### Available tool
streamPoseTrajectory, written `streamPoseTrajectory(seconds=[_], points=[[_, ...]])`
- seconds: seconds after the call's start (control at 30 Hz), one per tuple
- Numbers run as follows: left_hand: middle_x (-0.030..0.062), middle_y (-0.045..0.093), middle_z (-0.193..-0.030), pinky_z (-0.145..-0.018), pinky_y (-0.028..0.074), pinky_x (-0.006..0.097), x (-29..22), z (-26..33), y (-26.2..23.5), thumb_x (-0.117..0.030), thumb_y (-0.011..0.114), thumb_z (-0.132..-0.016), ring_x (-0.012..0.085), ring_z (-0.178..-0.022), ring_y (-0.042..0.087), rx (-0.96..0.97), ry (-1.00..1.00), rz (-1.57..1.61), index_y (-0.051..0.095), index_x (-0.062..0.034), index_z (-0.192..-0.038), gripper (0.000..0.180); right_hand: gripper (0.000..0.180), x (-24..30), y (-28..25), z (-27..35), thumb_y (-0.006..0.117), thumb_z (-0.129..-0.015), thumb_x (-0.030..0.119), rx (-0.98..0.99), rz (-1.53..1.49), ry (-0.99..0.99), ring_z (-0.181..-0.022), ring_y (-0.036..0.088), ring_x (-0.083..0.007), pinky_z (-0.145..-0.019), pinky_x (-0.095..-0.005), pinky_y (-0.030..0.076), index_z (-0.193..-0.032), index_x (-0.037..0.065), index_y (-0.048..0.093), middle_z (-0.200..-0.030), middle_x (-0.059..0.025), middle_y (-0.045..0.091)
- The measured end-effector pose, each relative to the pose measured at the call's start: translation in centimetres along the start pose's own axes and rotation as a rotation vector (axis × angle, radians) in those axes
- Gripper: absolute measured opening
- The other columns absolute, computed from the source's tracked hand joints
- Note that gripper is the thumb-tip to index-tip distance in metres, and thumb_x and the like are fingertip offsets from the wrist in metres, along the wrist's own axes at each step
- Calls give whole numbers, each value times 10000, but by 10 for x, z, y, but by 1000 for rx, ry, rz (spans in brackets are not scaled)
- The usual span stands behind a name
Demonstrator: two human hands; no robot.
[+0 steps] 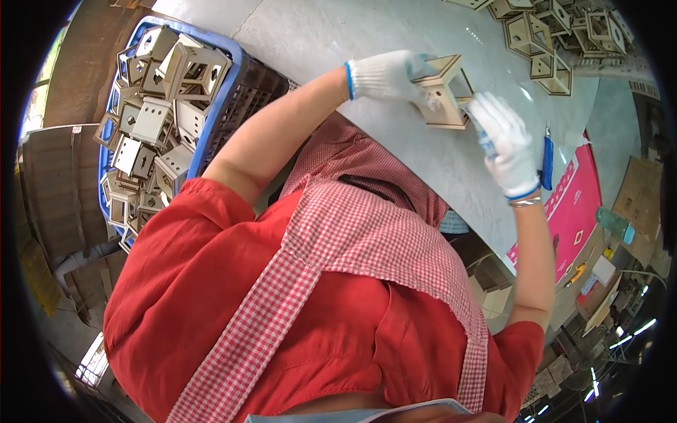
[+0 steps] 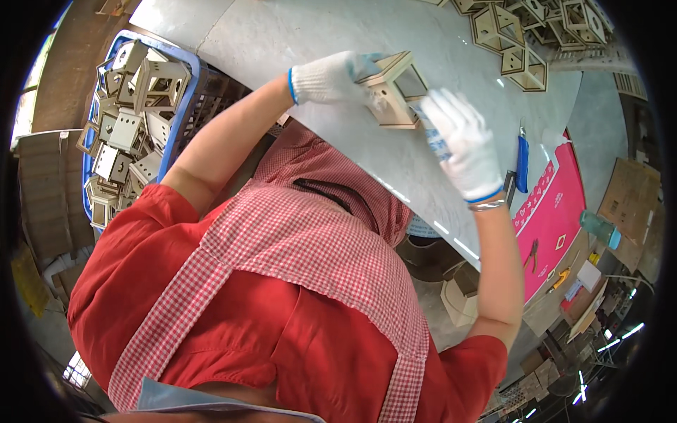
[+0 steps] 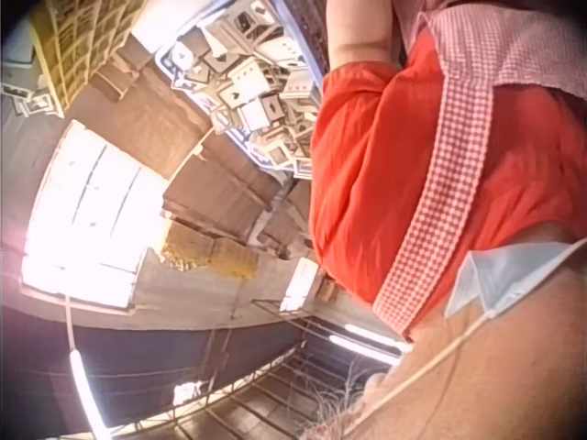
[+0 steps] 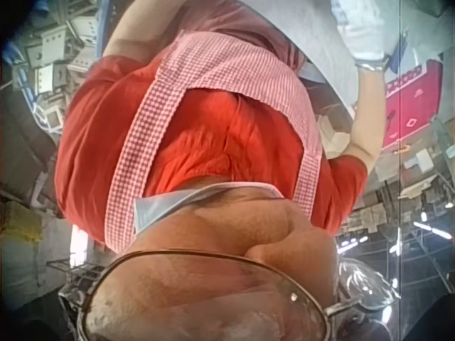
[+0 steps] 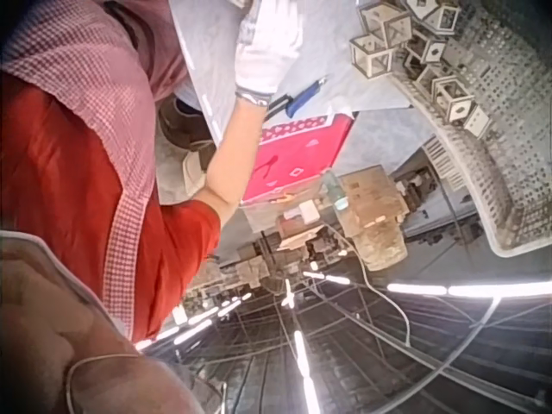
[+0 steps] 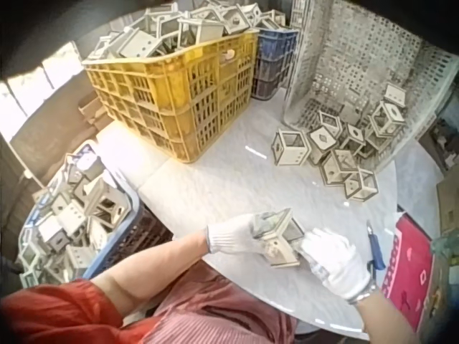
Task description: Sanding the edges and surfaces of small wooden boxes using a piece of sandpaper.
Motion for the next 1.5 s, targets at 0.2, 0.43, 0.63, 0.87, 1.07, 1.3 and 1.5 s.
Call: streamPoseTrajectory(seconds=[0.2, 0.43, 0.63, 0.87, 1.07, 1.3, 1.5], points=[[85, 713, -884, -745, 563, 328, -5, -8, -8, -351, 850, -823, 224, -714, 613, 31, -111, 24, 717, 33, -1002, 445, 581, -44, -2, 38, 658, -746, 20, 473, 186, 261, -1120, 669, -265, -1075, -384, 484, -1314, 145, 686, -1289, -39, 714], [74, 703, -852, -734, 564, 329, 11, -1, -4, -316, 823, -834, 225, -695, 605, 39, 91, -118, 719, 31, -911, 370, 586, 20, -7, -10, 652, -750, -8, 38, -3, -12, -1189, 645, -261, -1091, -361, 466, -1319, 133, 682, -1328, -30, 698], [62, 690, -816, -712, 552, 293, -1, 11, -2, -239, 772, -870, 194, -699, 607, -7, 41, -116, 742, 9, -938, 258, 579, -43, 8, 104, 635, -778, 7, 512, 49, 354, -1079, 684, -276, -1011, -400, 504, -1344, 123, 667, -1292, -58, 710], [72, 680, -768, -981, 512, 380, -36, 4, 63, -202, 714, -886, 237, -748, 644, -280, 541, -688, 751, -54, -895, 153, 740, -29, 17, 46, 558, -766, -45, -274, -351, 1124, -1031, 689, -337, -908, -402, 550, -1492, 92, 550, -1327, -158, 682], [78, 699, -830, -1117, 446, 439, -38, -6, 81, -227, 695, -899, 272, -805, 661, -234, 515, -750, 734, -89, -990, 171, 884, 117, 57, -36, 662, -727, 98, -78, -243, 324, -1196, 649, -387, -1008, -502, 515, -1579, 90, 423, -1472, -219, 561], [85, 733, -973, -1172, 394, 462, -27, -11, 79, -278, 680, -934, 297, -873, 668, -211, 427, -653, 710, -115, -1174, 292, 550, 69, 43, 2, 689, -869, 36, -369, 179, 526, -1200, 658, -366, -1012, -428, 533, -1408, 28, 579, -1409, -227, 605], [87, 732, -1115, -1173, 391, 450, -24, -18, 80, -349, 688, -953, 311, -995, 663, -99, 423, -565, 720, -128, -1173, 314, 594, 114, 19, -28, 677, -871, 10, -250, -241, 242, -1327, 586, -373, -1131, -439, 453, -1452, 76, 569, -1435, -168, 610]])
Point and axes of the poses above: each hand's wrist, its own z-axis away from the middle knuckle, its own y-axis out of the palm, x = y × z, the point moved 7 cm from there along -z, towards the middle knuckle
